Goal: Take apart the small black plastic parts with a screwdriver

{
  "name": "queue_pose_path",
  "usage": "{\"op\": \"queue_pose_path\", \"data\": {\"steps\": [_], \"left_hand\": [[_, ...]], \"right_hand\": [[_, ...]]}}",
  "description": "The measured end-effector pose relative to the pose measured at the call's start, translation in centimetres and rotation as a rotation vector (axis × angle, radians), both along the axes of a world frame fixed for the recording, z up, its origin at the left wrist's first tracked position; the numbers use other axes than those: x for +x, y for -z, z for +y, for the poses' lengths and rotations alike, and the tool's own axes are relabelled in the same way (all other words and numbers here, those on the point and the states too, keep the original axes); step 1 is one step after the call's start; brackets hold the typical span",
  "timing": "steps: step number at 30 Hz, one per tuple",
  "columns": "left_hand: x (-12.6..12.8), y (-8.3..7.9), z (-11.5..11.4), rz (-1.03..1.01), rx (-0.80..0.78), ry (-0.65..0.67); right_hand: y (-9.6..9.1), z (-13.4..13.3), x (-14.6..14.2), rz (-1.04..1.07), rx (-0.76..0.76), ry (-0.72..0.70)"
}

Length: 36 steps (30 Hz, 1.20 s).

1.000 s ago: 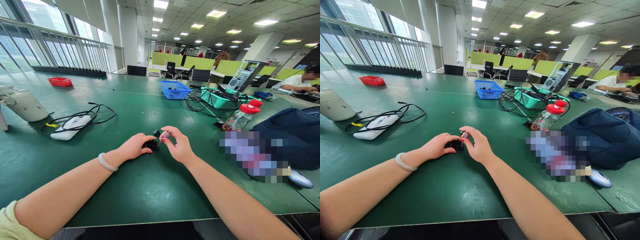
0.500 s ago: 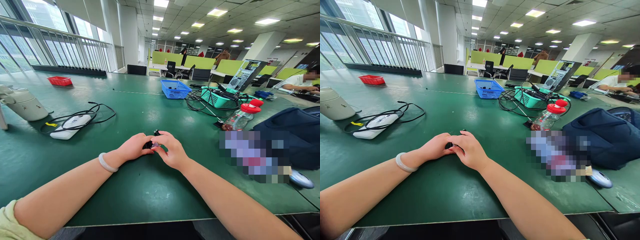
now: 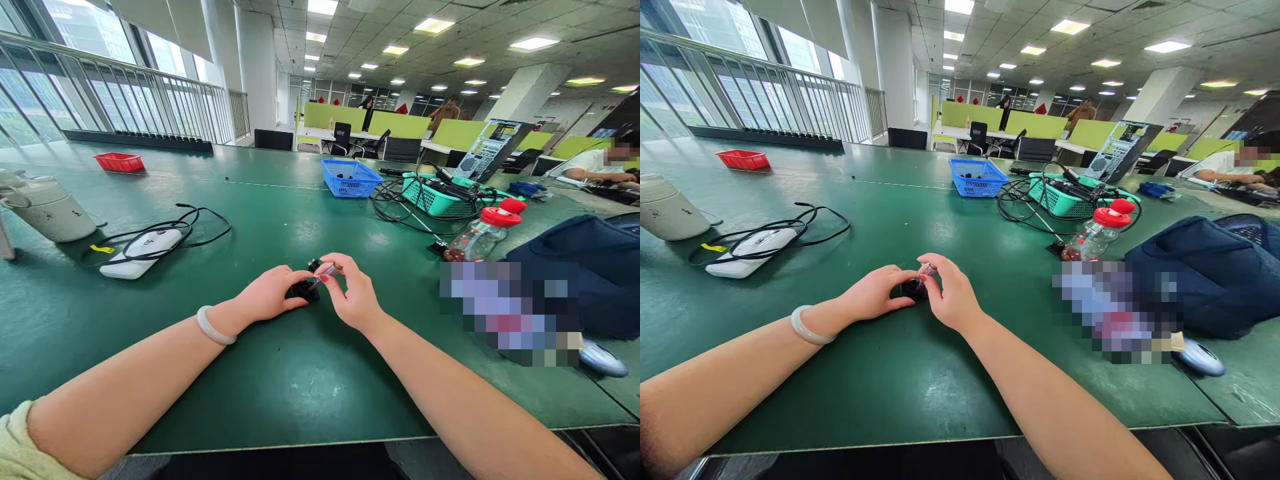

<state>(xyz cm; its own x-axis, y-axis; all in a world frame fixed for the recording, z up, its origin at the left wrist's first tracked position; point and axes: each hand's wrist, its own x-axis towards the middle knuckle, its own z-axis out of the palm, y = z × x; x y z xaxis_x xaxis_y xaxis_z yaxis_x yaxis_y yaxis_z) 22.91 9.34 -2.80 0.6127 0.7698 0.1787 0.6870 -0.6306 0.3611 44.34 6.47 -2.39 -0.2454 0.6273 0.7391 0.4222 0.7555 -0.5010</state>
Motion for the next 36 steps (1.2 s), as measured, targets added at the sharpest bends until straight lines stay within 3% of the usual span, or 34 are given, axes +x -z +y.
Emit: {"op": "queue_pose_path", "data": {"steps": [5, 9, 13, 16, 19, 23, 26, 30, 36], "left_hand": [[0.0, -0.3, -0.4, -0.033, 0.027, 0.015], [0.0, -0.3, -0.5, -0.113, 0.111, 0.028], [0.1, -0.3, -0.4, -0.099, 0.193, -0.145], [0.2, -0.5, -0.3, 0.049, 0.159, -0.283], [0.3, -0.7, -0.5, 0.185, 0.138, -0.333], [0.5, -0.9, -0.9, 0.206, 0.125, -0.339], [0.7, -0.7, -0.9, 0.085, 0.099, -0.332], [1.2, 0.1, -0.6, -0.095, -0.012, -0.211], [2.7, 0.5, -0.5, -0.067, -0.055, -0.1]], "right_hand": [[-0.2, 0.5, 0.1, 0.106, -0.185, 0.051], [-0.5, 0.5, 0.7, 0.267, -0.162, 0.046], [-0.3, 1.2, 1.5, 0.453, -0.092, 0.08], [0.3, 2.2, 2.0, 0.376, -0.183, 0.165], [1.0, 3.1, 2.2, 0.311, -0.288, 0.187], [1.2, 3.3, 2.0, 0.289, -0.348, 0.151], [0.8, 2.8, 1.8, 0.279, -0.362, 0.143], [0.2, 2.3, 1.8, 0.298, -0.34, 0.136], [-0.1, 2.2, 1.9, 0.359, -0.266, 0.15]]}}
